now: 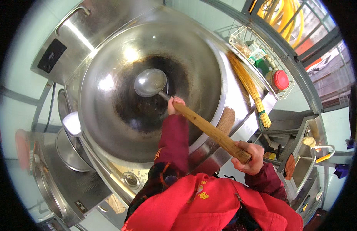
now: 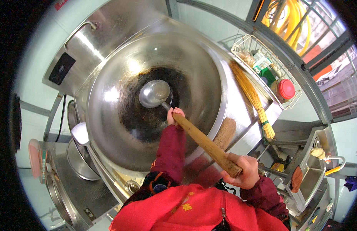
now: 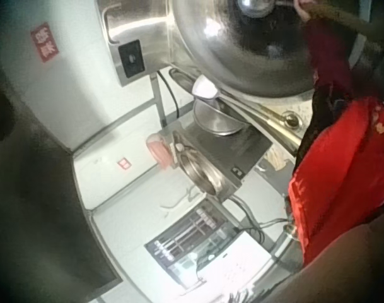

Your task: The person cleans a large metal wok in a commercial kitchen. They use a spatula and a brush to scrub the interior, then scoop out liquid with a ladle and rinse the wok with water from a tap. The person also uses a small broom to sweep the wok's surface.

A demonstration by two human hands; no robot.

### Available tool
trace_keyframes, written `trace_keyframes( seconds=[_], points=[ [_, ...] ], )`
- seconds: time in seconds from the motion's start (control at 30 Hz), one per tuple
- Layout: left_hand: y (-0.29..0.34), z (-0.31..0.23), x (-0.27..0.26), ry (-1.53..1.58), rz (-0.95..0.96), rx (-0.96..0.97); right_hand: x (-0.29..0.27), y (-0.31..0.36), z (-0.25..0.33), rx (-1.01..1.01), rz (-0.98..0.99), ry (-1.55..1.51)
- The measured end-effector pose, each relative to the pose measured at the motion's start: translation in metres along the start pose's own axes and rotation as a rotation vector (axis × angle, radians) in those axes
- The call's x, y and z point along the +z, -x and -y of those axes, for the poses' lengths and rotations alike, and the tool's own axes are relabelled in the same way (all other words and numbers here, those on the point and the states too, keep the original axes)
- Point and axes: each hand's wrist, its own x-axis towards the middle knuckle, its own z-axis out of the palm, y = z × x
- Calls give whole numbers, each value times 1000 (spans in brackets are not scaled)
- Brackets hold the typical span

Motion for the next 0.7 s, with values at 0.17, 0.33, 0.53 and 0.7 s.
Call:
trace_keyframes(
  seconds=[0.17, 0.33, 0.53, 0.7],
  points=[
    [-13, 27, 7, 190, 24, -119, -21, 1, 6, -69, 47, 9],
    [3, 63, 36, 124, -92, -84, -49, 33, 4, 39, -104, -85],
    [53, 121, 81, -184, -62, -56, -106, 93, 4, 48, -235, 8],
    [99, 181, 103, -424, 24, -136, -148, 163, 19, 171, -482, 42]
  ],
)
